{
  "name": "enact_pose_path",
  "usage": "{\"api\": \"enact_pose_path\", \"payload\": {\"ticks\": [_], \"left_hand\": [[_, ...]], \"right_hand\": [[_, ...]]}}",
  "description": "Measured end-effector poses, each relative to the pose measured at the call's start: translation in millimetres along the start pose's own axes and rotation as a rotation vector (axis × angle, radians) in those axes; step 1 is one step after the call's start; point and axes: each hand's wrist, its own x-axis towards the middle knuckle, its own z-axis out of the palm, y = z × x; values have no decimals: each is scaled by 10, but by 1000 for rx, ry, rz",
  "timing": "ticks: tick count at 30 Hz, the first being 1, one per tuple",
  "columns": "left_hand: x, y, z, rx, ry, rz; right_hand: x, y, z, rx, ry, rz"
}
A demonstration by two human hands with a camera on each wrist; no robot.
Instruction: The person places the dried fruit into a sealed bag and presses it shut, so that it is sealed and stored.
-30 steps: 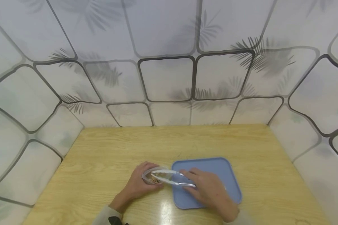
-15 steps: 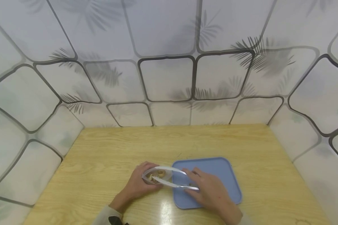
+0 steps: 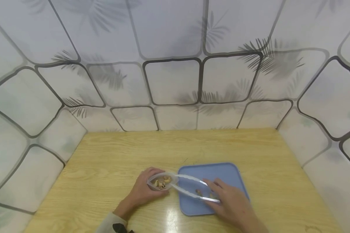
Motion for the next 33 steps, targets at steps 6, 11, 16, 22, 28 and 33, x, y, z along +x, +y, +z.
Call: {"api": "enact_pose_path", "payload": {"ticks": [6, 11, 16, 22, 28, 33], "left_hand": [[4, -13, 2, -17, -5, -10], [9, -12, 0, -12, -9, -14], [11, 2, -6, -6, -9, -15], [-5, 13, 0, -11, -9, -23], [-9, 4, 8, -7, -12, -25], [3, -1, 5, 9, -9, -22]], "right_hand": [[-128, 35, -54, -3, 42, -12], [-225, 74, -99, -60, 30, 27], [-316, 114, -127, -84, -20, 75], [-394, 147, -98, -101, 12, 65], [-474, 139, -72, -94, -8, 134], [-517, 144, -52, -94, -6, 161]]}}
